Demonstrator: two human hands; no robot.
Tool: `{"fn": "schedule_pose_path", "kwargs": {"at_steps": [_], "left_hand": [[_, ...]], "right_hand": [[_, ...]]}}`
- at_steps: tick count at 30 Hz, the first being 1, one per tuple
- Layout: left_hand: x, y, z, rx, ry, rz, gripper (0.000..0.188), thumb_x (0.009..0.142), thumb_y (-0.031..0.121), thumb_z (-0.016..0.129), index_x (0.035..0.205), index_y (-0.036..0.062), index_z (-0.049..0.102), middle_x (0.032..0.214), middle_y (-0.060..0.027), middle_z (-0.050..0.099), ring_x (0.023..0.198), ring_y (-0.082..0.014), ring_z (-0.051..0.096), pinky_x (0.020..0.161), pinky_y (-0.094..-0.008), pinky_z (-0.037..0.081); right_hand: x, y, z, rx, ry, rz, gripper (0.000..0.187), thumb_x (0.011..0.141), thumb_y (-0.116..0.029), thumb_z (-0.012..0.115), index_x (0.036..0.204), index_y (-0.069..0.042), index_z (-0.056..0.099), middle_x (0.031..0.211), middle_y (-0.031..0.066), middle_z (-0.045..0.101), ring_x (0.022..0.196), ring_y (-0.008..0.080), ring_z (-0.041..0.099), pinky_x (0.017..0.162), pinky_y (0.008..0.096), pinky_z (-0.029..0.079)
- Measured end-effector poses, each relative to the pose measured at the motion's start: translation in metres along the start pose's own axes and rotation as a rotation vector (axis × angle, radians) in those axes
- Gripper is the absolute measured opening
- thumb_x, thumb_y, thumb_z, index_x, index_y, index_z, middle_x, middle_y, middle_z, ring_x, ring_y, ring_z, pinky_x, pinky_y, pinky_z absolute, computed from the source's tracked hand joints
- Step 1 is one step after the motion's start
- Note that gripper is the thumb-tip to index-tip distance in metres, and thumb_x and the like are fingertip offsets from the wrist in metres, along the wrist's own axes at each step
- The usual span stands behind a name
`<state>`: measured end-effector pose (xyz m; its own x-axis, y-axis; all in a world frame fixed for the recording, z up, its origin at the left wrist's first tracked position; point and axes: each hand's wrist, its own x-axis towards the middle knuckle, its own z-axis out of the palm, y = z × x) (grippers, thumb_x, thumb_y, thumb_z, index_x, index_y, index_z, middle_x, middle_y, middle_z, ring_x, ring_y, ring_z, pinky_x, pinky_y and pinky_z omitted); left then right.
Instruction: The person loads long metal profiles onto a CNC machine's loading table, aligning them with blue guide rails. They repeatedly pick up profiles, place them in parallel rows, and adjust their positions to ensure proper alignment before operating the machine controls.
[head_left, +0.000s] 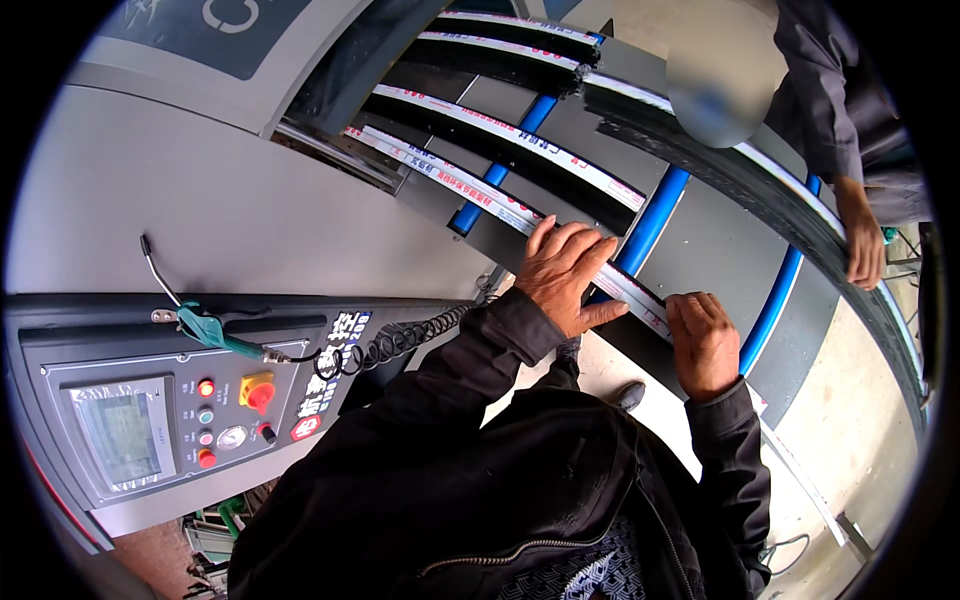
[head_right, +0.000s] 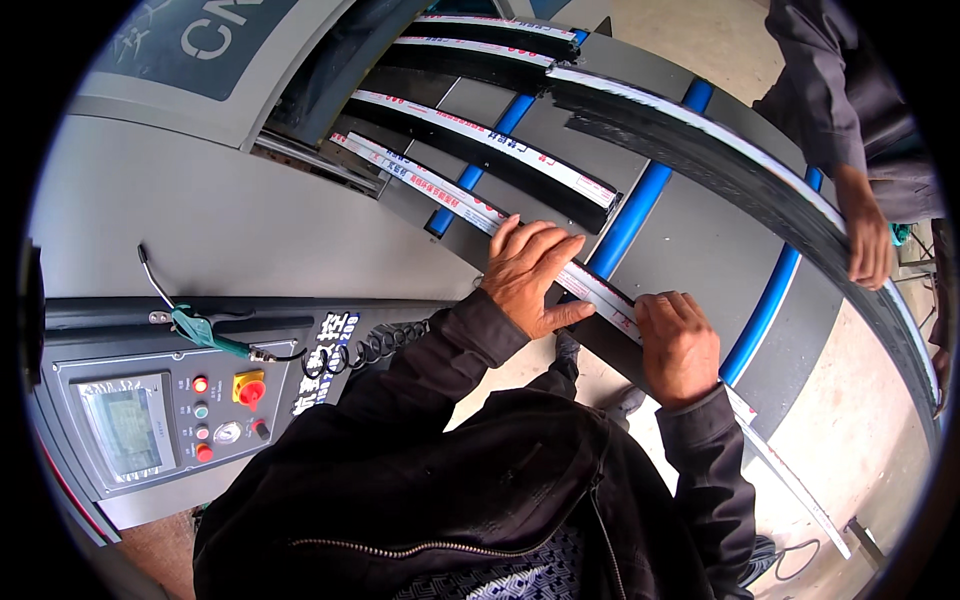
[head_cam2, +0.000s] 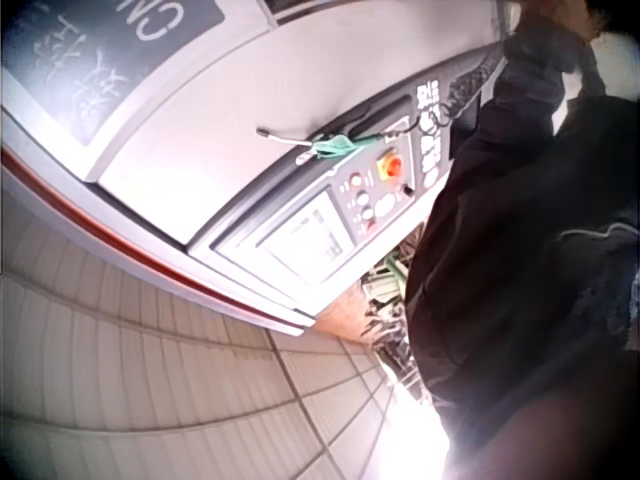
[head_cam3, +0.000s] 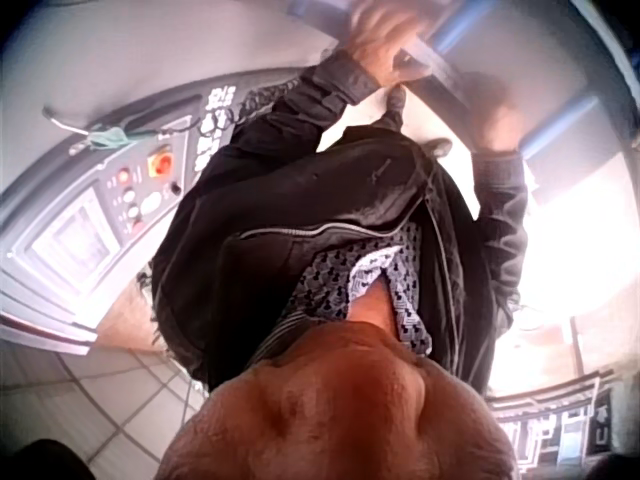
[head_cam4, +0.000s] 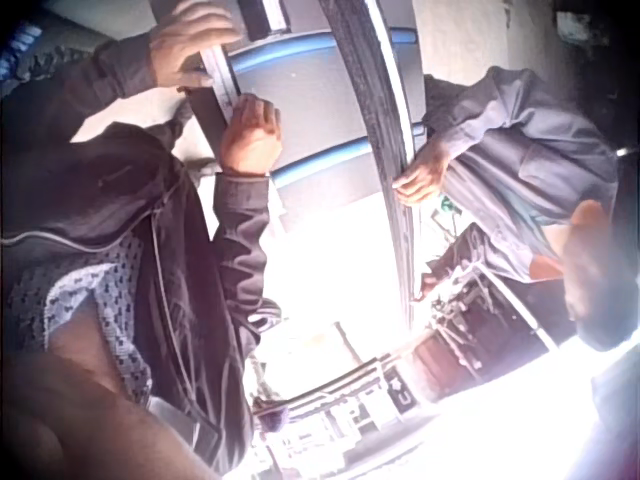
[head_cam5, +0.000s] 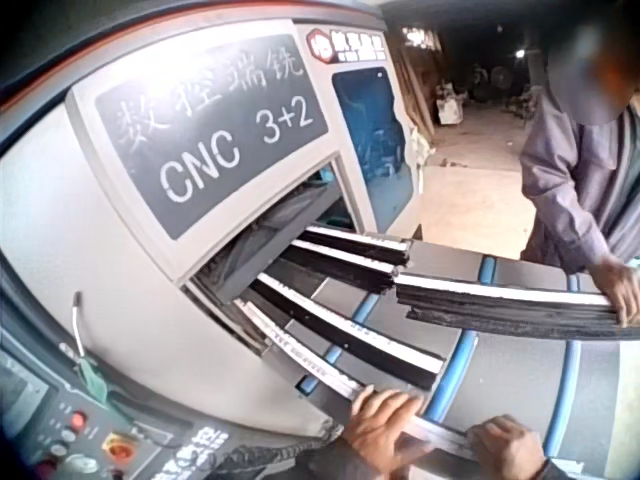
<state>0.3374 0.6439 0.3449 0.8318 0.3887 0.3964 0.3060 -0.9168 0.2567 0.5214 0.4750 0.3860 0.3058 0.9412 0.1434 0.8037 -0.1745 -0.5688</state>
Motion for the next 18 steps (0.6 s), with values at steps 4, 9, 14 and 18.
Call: {"fn": "schedule_pose_path", "kwargs": {"at_steps": [4, 9, 14, 18], "left_hand": [[0.001, -0.013, 0.002, -0.023, -0.032, -0.024, 0.076, 0.086, 0.072, 0.059, 0.125, 0.0068, 0.061, 0.121, -0.0098, 0.059, 0.124, -0.0292, 0.049, 0.115, -0.0553, 0.025], [0.002, -0.02, 0.001, -0.03, -0.013, -0.014, 0.074, 0.085, 0.073, 0.06, 0.12, 0.0082, 0.063, 0.117, -0.01, 0.06, 0.122, -0.0291, 0.049, 0.115, -0.0535, 0.026], [0.003, -0.028, -0.001, -0.041, 0.003, -0.003, 0.073, 0.084, 0.074, 0.061, 0.116, 0.0085, 0.064, 0.115, -0.0098, 0.06, 0.121, -0.029, 0.049, 0.114, -0.0528, 0.026], [0.001, -0.043, -0.005, 0.002, -0.02, 0.002, 0.075, 0.082, 0.076, 0.061, 0.114, 0.0085, 0.064, 0.113, -0.0103, 0.061, 0.119, -0.0295, 0.051, 0.114, -0.053, 0.027]], "right_hand": [[0.0, -0.005, 0.001, 0.033, -0.022, 0.046, 0.024, 0.088, -0.019, 0.069, 0.104, -0.002, 0.067, 0.094, 0.0147, 0.066, 0.089, 0.0345, 0.065, 0.076, 0.0422, 0.053], [-0.04, 0.013, -0.013, -0.101, -0.014, 0.065, 0.046, 0.078, -0.024, 0.079, 0.112, 0.002, 0.062, 0.097, 0.0195, 0.065, 0.09, 0.0377, 0.065, 0.077, 0.0448, 0.054], [-0.102, 0.059, -0.037, -0.307, 0.001, 0.095, 0.059, 0.069, -0.016, 0.085, 0.119, 0.001, 0.057, 0.102, 0.0196, 0.064, 0.089, 0.0387, 0.064, 0.076, 0.0462, 0.055], [-0.116, 0.065, -0.031, -0.306, 0.009, 0.221, 0.057, 0.069, -0.016, 0.086, 0.115, 0.0, 0.057, 0.098, 0.0183, 0.062, 0.09, 0.0384, 0.063, 0.075, 0.0463, 0.054]]}}
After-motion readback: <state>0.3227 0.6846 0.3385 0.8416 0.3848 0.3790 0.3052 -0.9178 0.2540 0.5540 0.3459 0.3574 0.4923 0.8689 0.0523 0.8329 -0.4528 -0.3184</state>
